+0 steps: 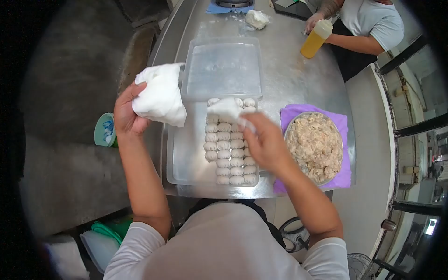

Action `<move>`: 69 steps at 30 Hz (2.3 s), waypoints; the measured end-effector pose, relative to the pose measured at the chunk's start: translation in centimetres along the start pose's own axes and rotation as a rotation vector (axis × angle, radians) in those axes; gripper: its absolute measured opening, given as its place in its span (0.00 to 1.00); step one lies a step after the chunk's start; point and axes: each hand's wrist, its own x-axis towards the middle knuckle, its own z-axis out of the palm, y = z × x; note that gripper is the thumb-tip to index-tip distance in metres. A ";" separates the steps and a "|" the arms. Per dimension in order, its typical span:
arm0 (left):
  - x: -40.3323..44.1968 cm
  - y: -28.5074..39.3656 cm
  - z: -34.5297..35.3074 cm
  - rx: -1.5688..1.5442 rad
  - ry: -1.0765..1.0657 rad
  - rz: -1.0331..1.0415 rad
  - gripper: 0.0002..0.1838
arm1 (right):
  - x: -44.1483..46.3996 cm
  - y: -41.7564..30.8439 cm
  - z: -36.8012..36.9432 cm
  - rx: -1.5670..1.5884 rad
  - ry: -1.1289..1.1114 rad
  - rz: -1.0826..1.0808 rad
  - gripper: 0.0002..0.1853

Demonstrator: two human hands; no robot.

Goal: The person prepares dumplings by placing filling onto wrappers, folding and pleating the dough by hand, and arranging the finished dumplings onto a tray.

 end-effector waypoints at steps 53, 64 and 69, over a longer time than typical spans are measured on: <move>-14.7 -14.1 -5.9 0.644 0.159 -0.212 0.13 | 4.7 6.0 4.5 -0.534 -0.359 0.396 0.13; -14.3 -12.4 -7.6 0.591 0.071 -0.244 0.13 | 3.5 8.3 3.4 -0.340 -0.130 0.392 0.07; -14.0 -12.1 -7.9 0.583 0.052 -0.258 0.12 | 3.4 6.7 3.0 -0.283 -0.191 0.405 0.08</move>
